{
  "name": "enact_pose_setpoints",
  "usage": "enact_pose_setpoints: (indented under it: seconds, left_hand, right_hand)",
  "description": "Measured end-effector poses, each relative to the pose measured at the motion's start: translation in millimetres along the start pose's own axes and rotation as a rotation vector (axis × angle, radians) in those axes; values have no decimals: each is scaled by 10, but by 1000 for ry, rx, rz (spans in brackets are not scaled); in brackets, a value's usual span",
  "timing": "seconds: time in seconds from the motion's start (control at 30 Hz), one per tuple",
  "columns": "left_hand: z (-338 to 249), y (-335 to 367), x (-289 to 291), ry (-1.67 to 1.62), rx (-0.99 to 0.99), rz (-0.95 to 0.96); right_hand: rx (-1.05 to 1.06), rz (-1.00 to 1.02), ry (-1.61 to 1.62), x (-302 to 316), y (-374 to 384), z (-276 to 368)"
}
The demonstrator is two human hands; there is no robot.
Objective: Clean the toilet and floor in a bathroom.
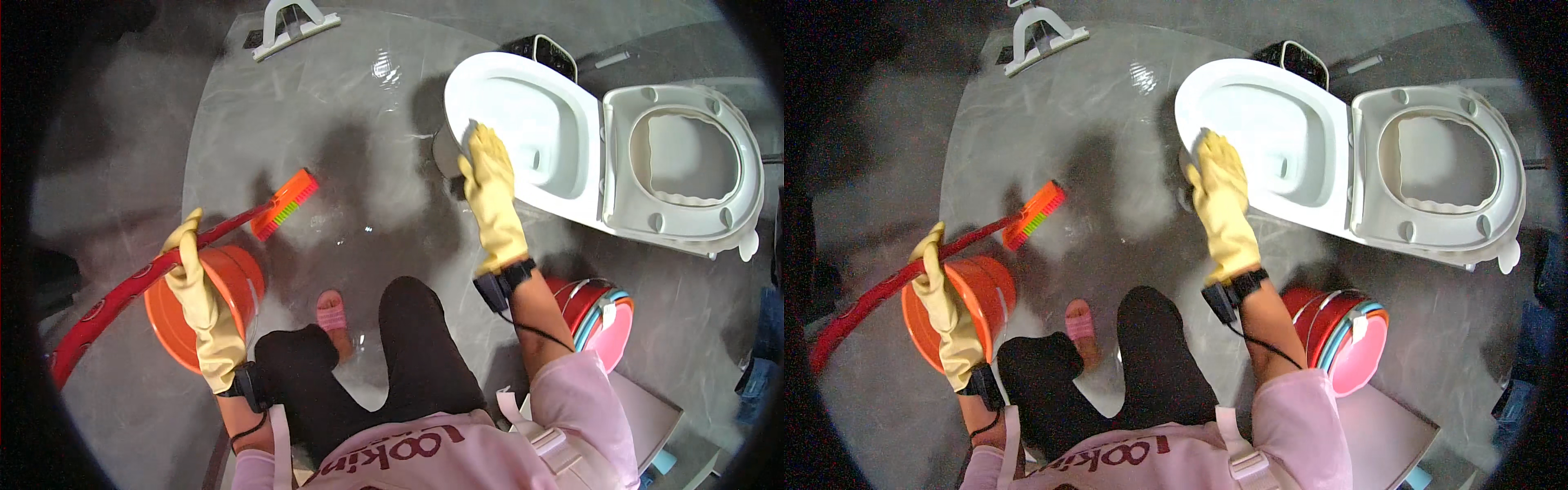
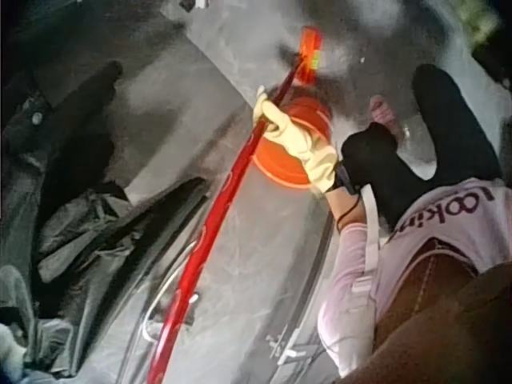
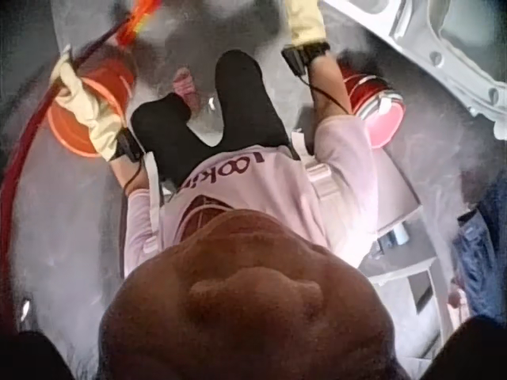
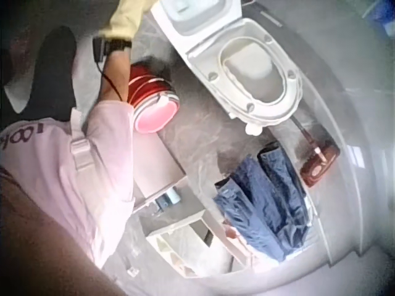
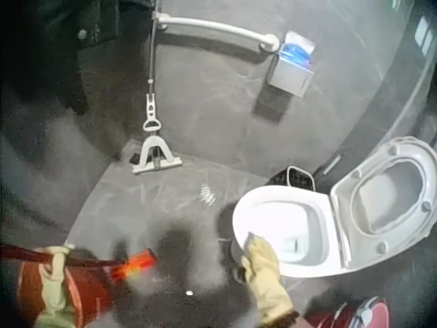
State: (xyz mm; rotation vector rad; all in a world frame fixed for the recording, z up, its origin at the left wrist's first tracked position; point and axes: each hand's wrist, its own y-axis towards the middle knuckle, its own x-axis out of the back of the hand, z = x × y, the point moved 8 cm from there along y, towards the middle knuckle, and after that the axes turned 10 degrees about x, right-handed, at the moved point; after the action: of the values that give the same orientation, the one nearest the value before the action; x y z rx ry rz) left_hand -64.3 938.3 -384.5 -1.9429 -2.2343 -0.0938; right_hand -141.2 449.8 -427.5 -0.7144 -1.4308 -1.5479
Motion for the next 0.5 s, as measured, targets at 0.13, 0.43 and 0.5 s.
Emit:
enact_pose_setpoints:
  seconds: [0.13,0.43,0.5]
  left_hand:
    - [15,-121,-52,-68,-103,-55]
    - [37,-135,-97,51,-382,-19]
    - [81,-80,-55,-29,-255,-50]
  right_hand:
    - [233,106,-156,-478,823,138]
    - [413,370,-13,-952,1262,-213]
    - [716,233,-209,-598,824,234]
